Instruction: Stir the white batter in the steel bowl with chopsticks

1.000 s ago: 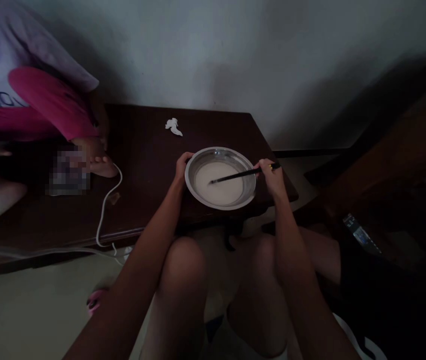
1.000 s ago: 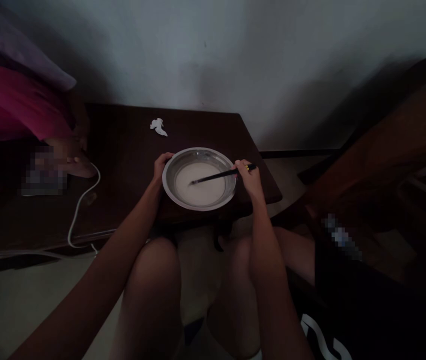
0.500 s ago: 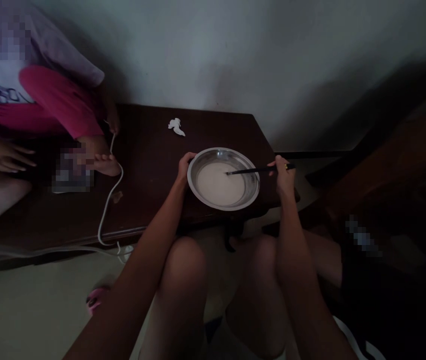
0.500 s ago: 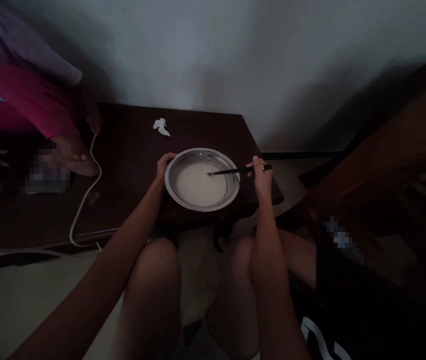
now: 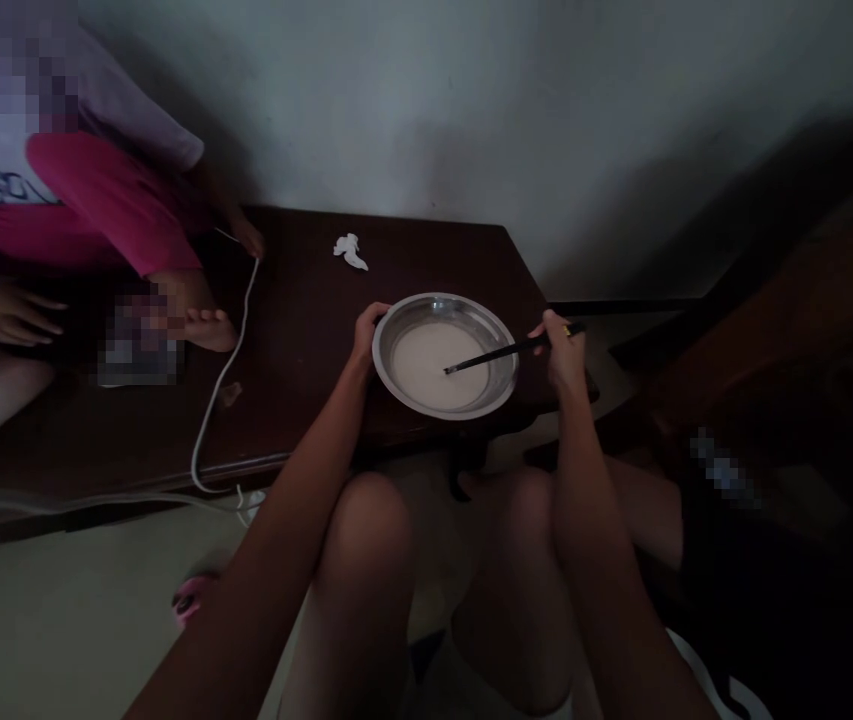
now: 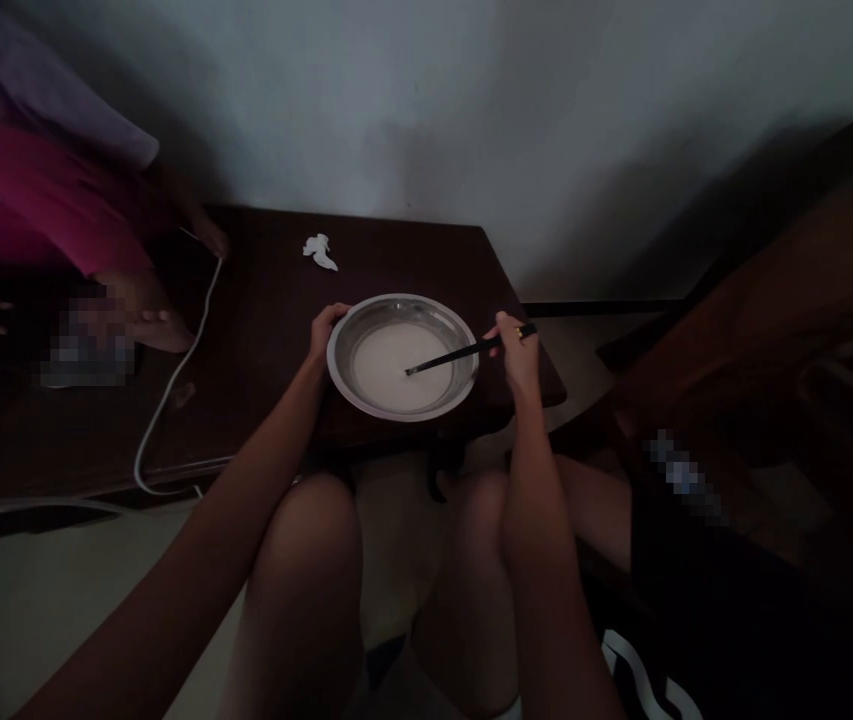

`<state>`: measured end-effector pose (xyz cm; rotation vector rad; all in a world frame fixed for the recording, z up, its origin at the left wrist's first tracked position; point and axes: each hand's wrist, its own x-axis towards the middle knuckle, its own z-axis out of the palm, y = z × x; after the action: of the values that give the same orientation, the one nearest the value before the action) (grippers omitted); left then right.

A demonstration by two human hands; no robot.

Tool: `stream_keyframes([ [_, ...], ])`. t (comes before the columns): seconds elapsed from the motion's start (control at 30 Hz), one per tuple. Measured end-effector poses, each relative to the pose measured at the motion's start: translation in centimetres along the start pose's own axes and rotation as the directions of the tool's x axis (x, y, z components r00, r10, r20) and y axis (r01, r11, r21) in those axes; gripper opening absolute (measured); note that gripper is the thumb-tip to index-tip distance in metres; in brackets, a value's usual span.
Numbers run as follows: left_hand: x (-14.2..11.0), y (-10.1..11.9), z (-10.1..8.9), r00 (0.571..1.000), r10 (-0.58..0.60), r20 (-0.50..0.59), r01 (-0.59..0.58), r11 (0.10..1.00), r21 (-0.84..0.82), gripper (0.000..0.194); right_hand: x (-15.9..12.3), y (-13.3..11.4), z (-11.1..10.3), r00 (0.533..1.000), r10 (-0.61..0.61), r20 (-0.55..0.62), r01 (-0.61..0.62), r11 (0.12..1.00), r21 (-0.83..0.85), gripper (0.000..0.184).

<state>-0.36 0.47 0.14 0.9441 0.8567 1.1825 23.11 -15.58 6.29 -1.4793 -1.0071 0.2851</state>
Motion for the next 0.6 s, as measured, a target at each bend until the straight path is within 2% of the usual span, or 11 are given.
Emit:
stream_keyframes([
  [0.07, 0.1, -0.1, -0.1, 1.0, 0.017, -0.013, -0.017, 1.0, 0.009, 0.017, 0.0, -0.1, 0.5, 0.992, -0.036, 0.12, 0.037, 0.999, -0.005, 0.05],
  [0.1, 0.1, -0.1, -0.1, 1.0, 0.011, -0.017, -0.011, 1.0, 0.003, 0.017, 0.0, -0.1, 0.7, 0.988, -0.051, 0.144, 0.054, 0.998, -0.016, 0.049],
  [0.13, 0.1, -0.1, -0.1, 1.0, 0.006, -0.016, -0.006, 1.0, -0.001, 0.017, 0.1, -0.1, 0.8, 0.989, -0.061, 0.131, 0.065, 0.998, -0.026, 0.048],
  [0.27, 0.0, 0.1, 0.0, 0.999, -0.049, 0.002, 0.049, 0.998, -0.041, 0.016, 0.8, 0.3, 0.5, 0.997, -0.027, -0.068, 0.026, 1.0, -0.004, 0.052],
  [0.3, -0.1, 0.2, 0.0, 0.998, -0.066, 0.006, 0.066, 0.996, -0.056, 0.017, 0.9, 0.5, 0.5, 0.997, -0.011, -0.077, 0.011, 1.0, 0.007, 0.053],
  [0.47, -0.1, 0.3, 0.2, 0.995, -0.094, 0.016, 0.095, 0.99, -0.104, 0.018, 1.4, 0.9, 1.0, 0.993, -0.026, 0.116, 0.029, 0.999, -0.023, 0.05],
  [0.53, -0.1, 0.2, 0.2, 0.994, -0.111, 0.021, 0.112, 0.988, -0.103, 0.019, 1.8, 1.0, 1.0, 0.994, -0.042, 0.106, 0.045, 0.999, -0.026, 0.049],
  [0.6, 0.0, 0.0, 0.1, 0.995, -0.099, 0.02, 0.101, 0.991, -0.087, 0.018, 2.1, 1.2, 0.8, 0.999, -0.028, 0.044, 0.028, 1.0, -0.003, 0.05],
])
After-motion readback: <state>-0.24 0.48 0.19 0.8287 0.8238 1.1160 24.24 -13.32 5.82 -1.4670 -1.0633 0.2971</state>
